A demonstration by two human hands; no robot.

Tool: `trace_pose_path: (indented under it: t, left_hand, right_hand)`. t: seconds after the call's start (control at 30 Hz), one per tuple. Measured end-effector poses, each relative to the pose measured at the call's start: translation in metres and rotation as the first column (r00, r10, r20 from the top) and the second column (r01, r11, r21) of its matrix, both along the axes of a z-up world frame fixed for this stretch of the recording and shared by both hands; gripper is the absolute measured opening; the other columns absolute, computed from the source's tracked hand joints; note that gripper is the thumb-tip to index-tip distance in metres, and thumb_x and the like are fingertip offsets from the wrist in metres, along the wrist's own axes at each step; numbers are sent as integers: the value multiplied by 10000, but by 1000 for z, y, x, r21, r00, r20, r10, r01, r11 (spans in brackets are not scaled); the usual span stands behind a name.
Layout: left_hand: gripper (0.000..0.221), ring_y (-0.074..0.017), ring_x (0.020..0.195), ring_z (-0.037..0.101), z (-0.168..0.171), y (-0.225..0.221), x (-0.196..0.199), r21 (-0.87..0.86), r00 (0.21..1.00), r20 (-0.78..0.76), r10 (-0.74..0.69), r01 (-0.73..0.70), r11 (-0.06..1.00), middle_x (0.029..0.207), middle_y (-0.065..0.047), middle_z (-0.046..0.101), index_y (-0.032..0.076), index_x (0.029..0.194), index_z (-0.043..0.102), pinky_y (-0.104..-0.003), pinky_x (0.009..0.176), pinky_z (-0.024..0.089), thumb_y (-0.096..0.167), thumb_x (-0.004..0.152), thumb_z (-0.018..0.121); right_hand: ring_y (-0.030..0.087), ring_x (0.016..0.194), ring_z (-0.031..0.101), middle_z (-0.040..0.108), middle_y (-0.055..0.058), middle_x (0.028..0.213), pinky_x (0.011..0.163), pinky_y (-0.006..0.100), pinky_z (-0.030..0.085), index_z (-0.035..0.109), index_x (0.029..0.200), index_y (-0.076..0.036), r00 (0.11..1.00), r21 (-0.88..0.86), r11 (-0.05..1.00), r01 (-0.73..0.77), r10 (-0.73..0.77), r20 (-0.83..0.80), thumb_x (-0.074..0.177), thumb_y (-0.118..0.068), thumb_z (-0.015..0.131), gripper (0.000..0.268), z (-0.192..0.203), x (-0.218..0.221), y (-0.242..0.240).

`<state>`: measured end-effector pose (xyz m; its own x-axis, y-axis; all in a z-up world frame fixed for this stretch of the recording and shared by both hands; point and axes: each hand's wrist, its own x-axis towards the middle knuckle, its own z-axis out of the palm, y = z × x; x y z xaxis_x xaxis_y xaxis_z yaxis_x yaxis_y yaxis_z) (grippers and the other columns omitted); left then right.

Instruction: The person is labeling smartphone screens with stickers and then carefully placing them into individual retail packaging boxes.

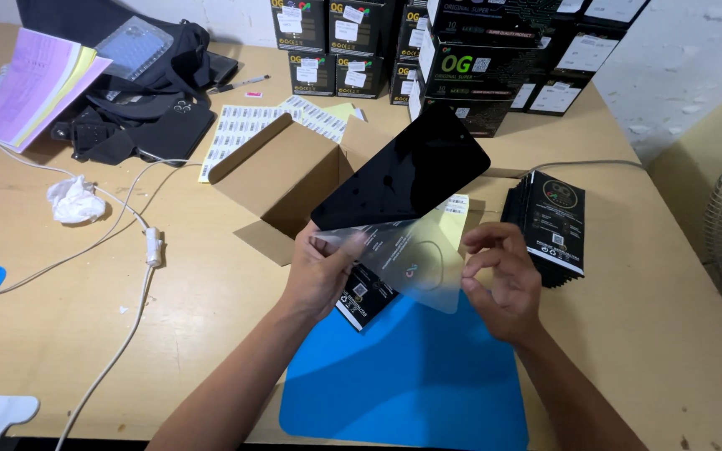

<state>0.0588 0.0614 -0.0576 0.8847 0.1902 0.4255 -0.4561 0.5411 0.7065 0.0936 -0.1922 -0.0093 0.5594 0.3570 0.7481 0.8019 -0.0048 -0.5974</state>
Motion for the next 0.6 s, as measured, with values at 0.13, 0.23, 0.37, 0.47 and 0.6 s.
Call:
trace_pose_path:
  t: [0.13,0.23,0.37,0.47,0.6]
  left_hand:
    - [283,-293,968,770,35,-1,-17,92,994,-101,48,-39,995,1047,-127,769,78,1216,669,-464,819,626,54,934,675]
    - [123,-213,815,771,66,-5,-28,217,960,-263,97,-39,975,873,-68,747,63,1077,693,-369,703,636,114,967,672]
    - [135,-193,703,729,72,-8,-26,351,932,-355,68,66,934,760,-38,669,51,950,725,-340,624,601,108,975,606]
    - [207,-185,638,687,67,-12,-26,329,906,-420,-50,203,922,714,-29,621,55,887,756,-337,627,583,109,968,574]
    - [237,-47,380,467,65,-15,-24,207,890,-439,-121,231,951,548,-1,540,27,845,760,-175,428,421,81,938,548]
  right_hand:
    - [241,1080,553,548,156,1227,979,419,457,614,807,-140,996,72,996,59,-54,-72,921,-291,668,197,4,-1,-4]
    - [222,1099,524,530,164,1218,1018,402,436,567,792,-109,980,104,985,137,-119,-161,1016,-404,574,370,-2,10,-12]
    - [189,1162,509,519,131,1233,1054,403,407,555,835,-102,950,105,969,225,-194,-244,1033,-247,562,245,-7,21,-20]
    - [176,1174,500,492,95,1223,1077,412,402,521,848,-129,900,149,966,212,-133,-415,1039,-222,554,215,3,17,-10]
    - [169,1014,609,552,64,1023,975,372,460,595,956,-107,757,192,945,263,-79,-649,1032,-224,548,147,17,6,-1]
